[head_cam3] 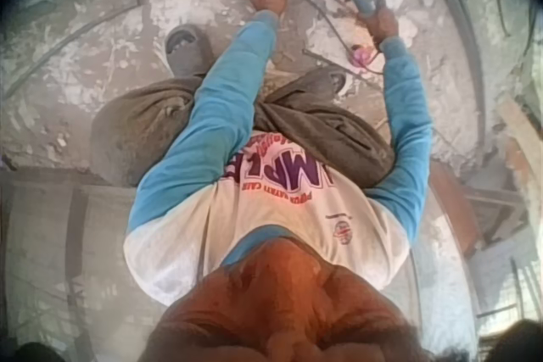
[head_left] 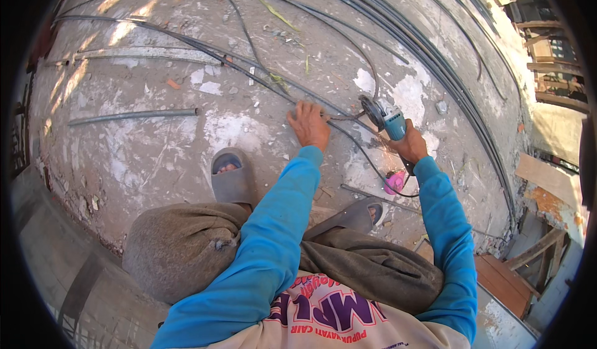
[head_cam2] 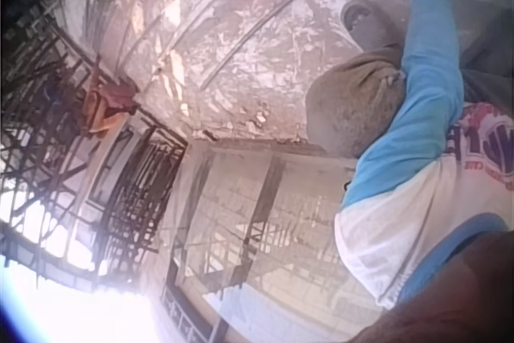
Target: The person measures and cuts metal rods on the floor using a tape measure and an angle grinder.
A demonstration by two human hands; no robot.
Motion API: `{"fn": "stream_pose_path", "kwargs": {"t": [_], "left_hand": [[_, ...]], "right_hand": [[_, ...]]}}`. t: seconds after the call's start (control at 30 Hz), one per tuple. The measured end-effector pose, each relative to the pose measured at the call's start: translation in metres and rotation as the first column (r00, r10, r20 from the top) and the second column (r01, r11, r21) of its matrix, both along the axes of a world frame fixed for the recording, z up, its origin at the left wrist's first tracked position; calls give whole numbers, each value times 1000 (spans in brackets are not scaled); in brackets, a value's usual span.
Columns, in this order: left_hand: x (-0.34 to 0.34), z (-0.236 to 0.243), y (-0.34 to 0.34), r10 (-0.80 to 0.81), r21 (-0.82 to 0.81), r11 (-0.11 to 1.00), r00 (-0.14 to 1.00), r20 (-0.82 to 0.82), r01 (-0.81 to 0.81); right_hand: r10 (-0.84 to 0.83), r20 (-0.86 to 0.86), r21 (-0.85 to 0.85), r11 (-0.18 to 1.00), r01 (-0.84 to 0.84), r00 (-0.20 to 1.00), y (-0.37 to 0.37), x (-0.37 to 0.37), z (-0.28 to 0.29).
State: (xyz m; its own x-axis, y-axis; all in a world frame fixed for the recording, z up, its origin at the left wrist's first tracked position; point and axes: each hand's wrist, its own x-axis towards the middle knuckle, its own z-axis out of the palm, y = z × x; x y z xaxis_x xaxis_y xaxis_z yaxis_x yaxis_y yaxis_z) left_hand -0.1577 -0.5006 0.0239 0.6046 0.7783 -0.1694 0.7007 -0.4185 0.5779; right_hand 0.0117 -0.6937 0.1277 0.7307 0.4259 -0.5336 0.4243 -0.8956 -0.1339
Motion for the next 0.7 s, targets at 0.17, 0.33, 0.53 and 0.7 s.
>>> {"fn": "stream_pose_path", "kwargs": {"t": [0.17,0.33,0.53,0.7], "left_hand": [[0,1,-1,4,28,1000,1000,-1,-4],[0,3,-1,2,14,1000,1000,0,-2],[-1,4,-1,-3,17,1000,1000,6,3],[-3,5,2,-5,12,1000,1000,1,5]], "right_hand": [[-1,-5,19,1000,1,1000,6,5,-3],[-1,-4,19,1000,1,1000,8,7,-6],[9,-10,-33,999,-9,1000,15,7,-1],[14,-10,-24,1000,-14,1000,16,4,0]]}}
